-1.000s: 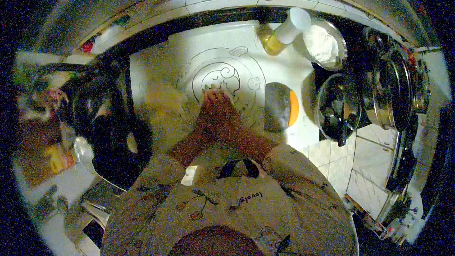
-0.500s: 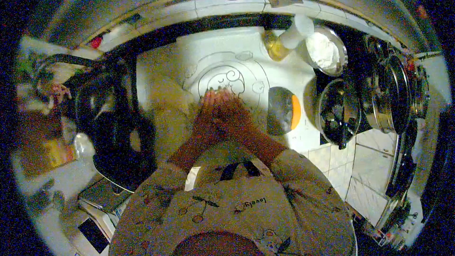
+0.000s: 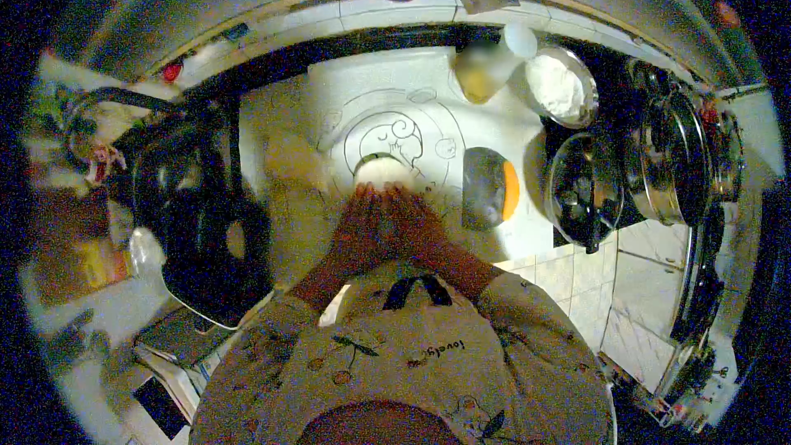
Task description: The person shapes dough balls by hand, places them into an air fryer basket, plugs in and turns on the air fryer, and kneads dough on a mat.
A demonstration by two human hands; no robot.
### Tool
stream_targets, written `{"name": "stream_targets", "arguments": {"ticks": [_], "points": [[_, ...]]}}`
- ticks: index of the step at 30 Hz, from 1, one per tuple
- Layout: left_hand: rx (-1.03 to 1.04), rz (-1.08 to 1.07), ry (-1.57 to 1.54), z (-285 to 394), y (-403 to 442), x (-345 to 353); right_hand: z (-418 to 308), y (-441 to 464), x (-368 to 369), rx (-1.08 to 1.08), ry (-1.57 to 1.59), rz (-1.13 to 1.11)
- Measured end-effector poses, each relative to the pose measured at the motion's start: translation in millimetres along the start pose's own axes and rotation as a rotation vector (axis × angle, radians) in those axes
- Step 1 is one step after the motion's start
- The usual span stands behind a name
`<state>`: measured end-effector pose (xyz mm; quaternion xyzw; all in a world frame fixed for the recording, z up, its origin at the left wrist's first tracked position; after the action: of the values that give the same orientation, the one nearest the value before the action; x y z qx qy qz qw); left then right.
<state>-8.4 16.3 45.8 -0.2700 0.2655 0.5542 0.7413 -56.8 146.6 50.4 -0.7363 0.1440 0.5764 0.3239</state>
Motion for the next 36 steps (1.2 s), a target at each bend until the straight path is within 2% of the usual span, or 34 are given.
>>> {"name": "stream_targets", "arguments": {"ticks": [3, 6, 9, 12, 15, 18, 21, 24, 25, 28, 30, 32, 34, 36], "points": [[0.067, 0.016, 0.081, -0.3, -4.7, -4.3, 1.3, -5.9, -7.8, -0.07, -0.028, 0.181], [-0.049, -0.091, 0.053, 13.5, -2.5, -22.2, -1.2, -14.3, -8.8, 0.047, 0.185, -0.011], [0.054, 0.021, 0.088, -2.3, 0.0, -8.9, 4.8, -20.9, 16.7, -0.089, 0.069, 0.222], [0.046, 0.059, 0.081, -4.3, 6.6, -11.2, 9.5, -19.6, 4.1, -0.107, -0.007, 0.246], [0.213, 0.138, 0.037, -0.6, 20.9, -14.1, 20.3, 3.2, 0.1, -0.005, -0.088, 0.434], [0.08, 0.127, 0.147, -15.1, 42.7, -2.3, 27.5, 17.7, 9.5, 0.002, 0.006, 0.439], [0.016, 0.09, 0.232, -21.6, 48.2, 1.5, 25.1, 19.5, 9.0, 0.028, -0.017, 0.549], [0.086, 0.221, 0.28, -22.5, 50.0, -4.5, 27.4, 45.6, -1.9, 0.009, 0.146, 0.454], [0.151, 0.256, 0.298, -27.6, 50.4, -3.8, 29.2, 49.5, -6.4, -0.004, 0.105, 0.43], [0.101, 0.208, 0.257, -21.8, 48.8, -10.8, 35.6, 52.2, -1.8, -0.004, -0.016, 0.344], [0.05, 0.131, 0.031, 14.9, 23.1, -27.8, 31.0, 37.0, 13.0, -0.008, -0.022, 0.4], [0.02, 0.07, -0.014, 22.2, 11.1, -23.9, 26.9, 22.5, 16.7, -0.01, -0.034, 0.422], [0.013, 0.05, 0.135, 0.8, 7.7, 1.4, 22.1, 10.7, 4.3, -0.023, -0.067, 0.431], [0.024, -0.003, 0.125, -3.1, -2.0, 6.9, 15.9, 8.0, 7.8, -0.049, -0.148, 0.359]]}}
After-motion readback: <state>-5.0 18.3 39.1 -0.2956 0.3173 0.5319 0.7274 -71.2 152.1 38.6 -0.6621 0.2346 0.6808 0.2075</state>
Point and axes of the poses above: each hand's wrist, its own y-axis towards the middle knuckle, its own x-axis out of the palm, z = x × y, the point moved 3 cm from there along y, towards the middle knuckle, and after that the axes turned 15 degrees about -y, right-handed, at the moved point
